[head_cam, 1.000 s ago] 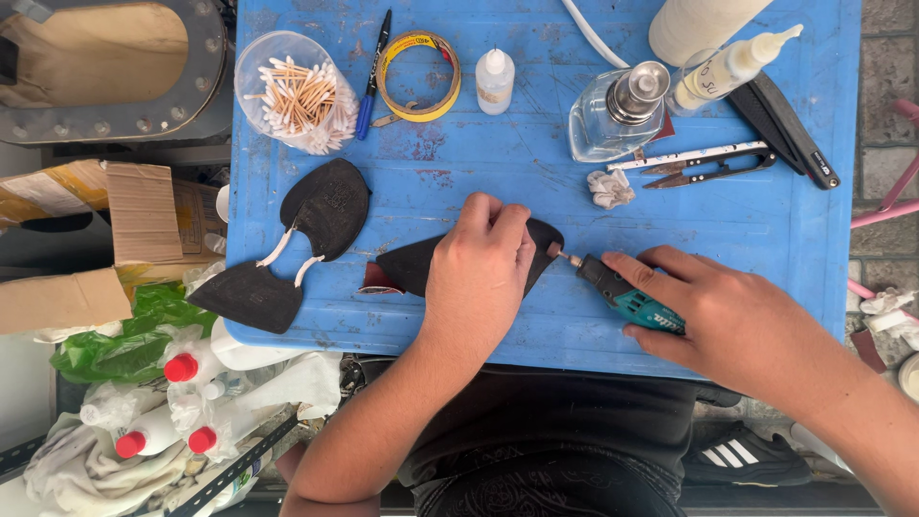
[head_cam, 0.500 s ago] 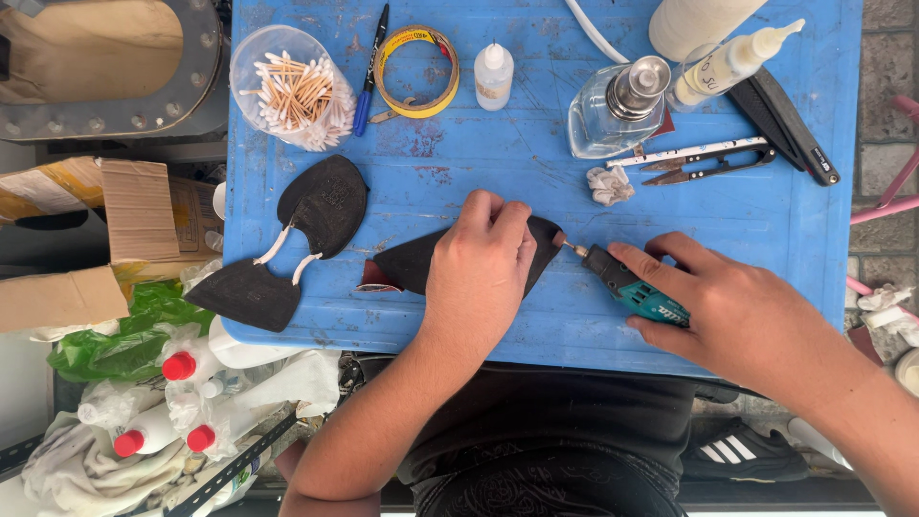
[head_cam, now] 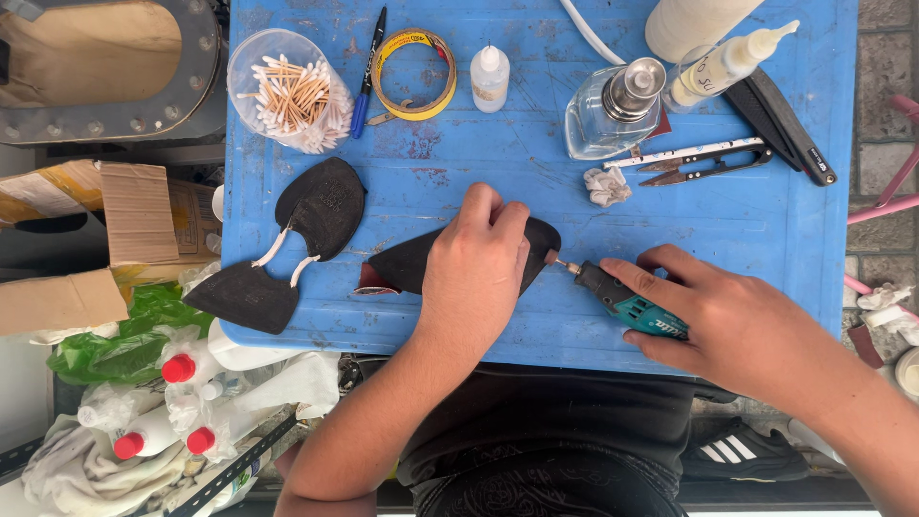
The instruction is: The person uses a rotary tool to grind the edges of two black shoe parts on a blue workbench. They briefly wipe one part with a cloth and continue grinding the edges of both parts.
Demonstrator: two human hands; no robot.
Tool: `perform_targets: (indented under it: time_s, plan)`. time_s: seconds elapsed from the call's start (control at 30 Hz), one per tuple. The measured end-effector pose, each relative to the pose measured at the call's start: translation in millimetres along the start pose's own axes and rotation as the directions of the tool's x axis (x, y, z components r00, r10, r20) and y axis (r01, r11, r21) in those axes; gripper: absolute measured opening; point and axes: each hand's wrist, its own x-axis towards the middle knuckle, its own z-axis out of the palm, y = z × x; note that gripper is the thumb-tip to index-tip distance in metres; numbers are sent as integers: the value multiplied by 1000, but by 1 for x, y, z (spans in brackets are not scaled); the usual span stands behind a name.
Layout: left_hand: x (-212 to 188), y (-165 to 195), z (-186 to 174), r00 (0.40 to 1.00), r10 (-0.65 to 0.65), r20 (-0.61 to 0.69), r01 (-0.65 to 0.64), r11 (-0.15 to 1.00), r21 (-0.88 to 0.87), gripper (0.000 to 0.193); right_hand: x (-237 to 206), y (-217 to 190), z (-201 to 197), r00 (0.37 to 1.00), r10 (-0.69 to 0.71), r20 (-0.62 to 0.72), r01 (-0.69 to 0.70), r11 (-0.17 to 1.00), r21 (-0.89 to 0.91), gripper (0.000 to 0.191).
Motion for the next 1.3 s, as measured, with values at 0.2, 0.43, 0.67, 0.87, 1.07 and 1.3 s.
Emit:
perform_targets:
  time_s: [0.2, 0.43, 0.67, 0.87, 1.07, 1.3]
  plan:
    - [6, -2, -25, 998, 60, -20, -58, 992, 116, 26, -9, 7, -8, 997, 74, 29, -74, 997, 5, 83]
    - [14, -4, -31, 995, -71, 65, 68, 996, 51, 19, -4, 6, -4, 999, -9, -42, 14, 992, 127, 85]
    - [22, -31, -34, 967, 60, 248, 10, 962, -273, 20, 3, 2, -3, 976, -134, -174, 156, 981, 116, 77]
    - [28, -43, -18, 870, -145, 472, 379, 810, -449, 14, 11, 0, -2, 988, -100, -116, 110, 991, 81, 78]
    - [30, -45, -17, 816, -284, 503, 489, 805, -338, 19, 19, -9, 0, 978, -149, -146, 154, 988, 27, 79]
    - [33, -39, -16, 808, -294, 510, 486, 823, -295, 23, 30, -18, -8, 972, -170, -163, 166, 985, -36, 75]
